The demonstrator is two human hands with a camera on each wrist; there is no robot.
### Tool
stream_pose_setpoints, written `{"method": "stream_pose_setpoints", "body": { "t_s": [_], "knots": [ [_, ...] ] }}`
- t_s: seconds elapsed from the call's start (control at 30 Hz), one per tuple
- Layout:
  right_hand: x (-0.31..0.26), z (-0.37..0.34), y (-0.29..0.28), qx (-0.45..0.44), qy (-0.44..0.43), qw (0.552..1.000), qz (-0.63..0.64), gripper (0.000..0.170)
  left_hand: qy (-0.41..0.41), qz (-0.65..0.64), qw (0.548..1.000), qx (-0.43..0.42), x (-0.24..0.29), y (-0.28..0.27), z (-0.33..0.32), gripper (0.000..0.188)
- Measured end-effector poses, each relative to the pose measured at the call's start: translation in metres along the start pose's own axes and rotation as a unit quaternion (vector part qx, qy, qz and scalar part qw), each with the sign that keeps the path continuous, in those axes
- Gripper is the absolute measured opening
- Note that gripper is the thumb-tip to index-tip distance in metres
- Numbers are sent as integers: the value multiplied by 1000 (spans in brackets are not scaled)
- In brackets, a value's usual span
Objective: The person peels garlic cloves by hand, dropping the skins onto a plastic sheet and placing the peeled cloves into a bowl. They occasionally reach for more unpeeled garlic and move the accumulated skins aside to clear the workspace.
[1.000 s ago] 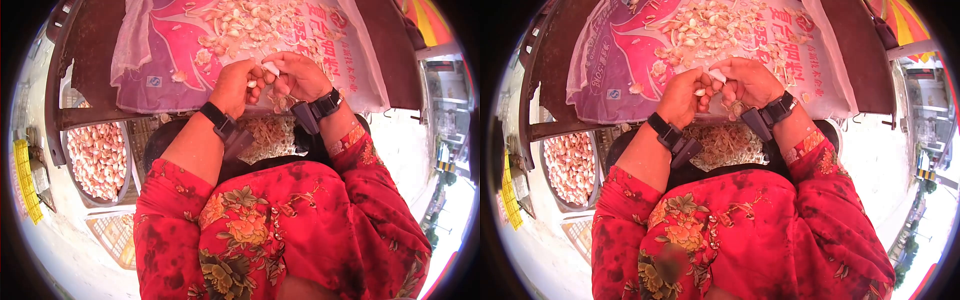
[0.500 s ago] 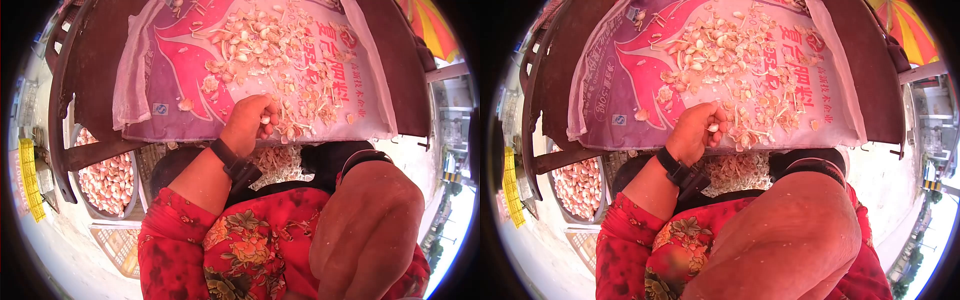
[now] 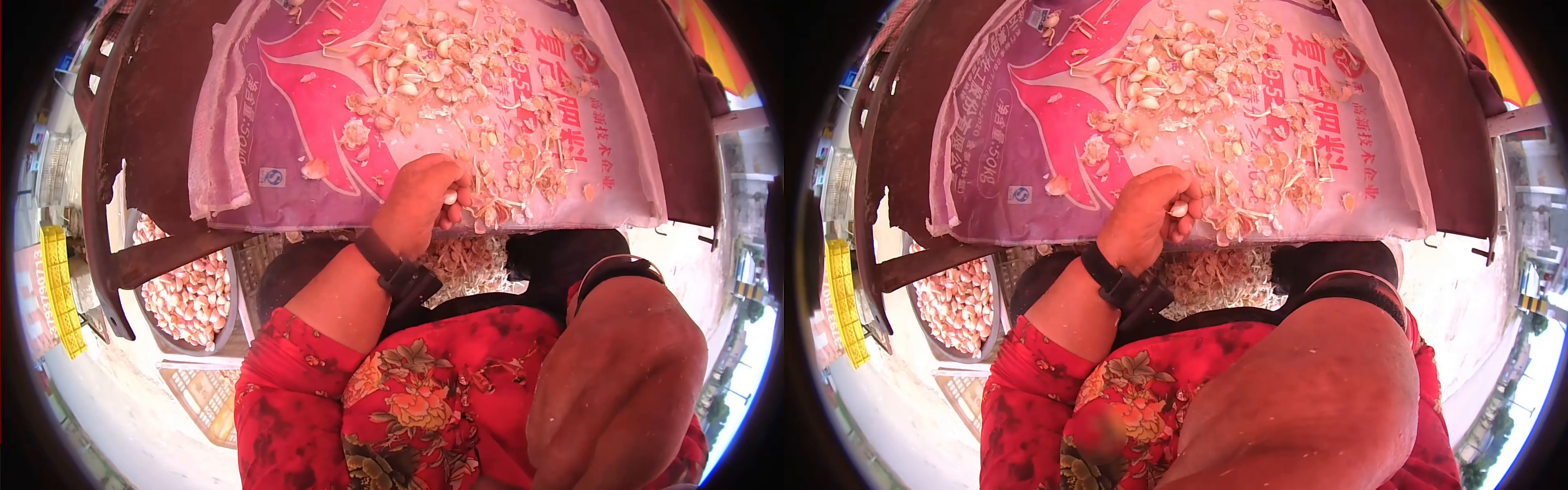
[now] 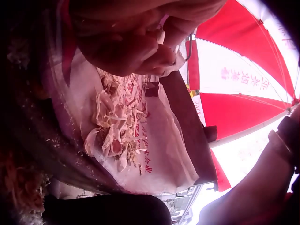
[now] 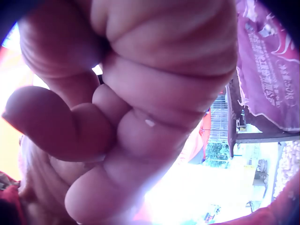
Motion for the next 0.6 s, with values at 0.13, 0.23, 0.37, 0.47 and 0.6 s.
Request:
{"method": "stream_pose_setpoints", "body": {
  "t_s": [0.13,0.23,0.37,0.47,0.6],
  "knots": [
    [6,4,-14,-6,48,999,12,15,6,12,1000,-9,2,3,-2,22],
    [6,4,-24,19,76,997,-1,15,-12,-8,1000,-26,0,3,-2,24],
    [10,-5,-57,160,203,963,-70,15,-95,-175,976,-88,-4,7,-5,34],
    [21,-44,-114,344,345,851,-193,15,-99,-230,957,-144,5,17,-11,42],
    [36,-100,-203,470,345,690,-430,12,-86,-190,969,-129,1,4,-8,33]
  ]
}}
Point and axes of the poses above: each hand's wrist, its own z-axis towards the middle knuckle, its own y-axis out of the palm, x = y × z, the point moved 5 cm from there along z, towards the middle knuckle, and after that the axes turned 8 degrees about -z, right-handed, at the moved point
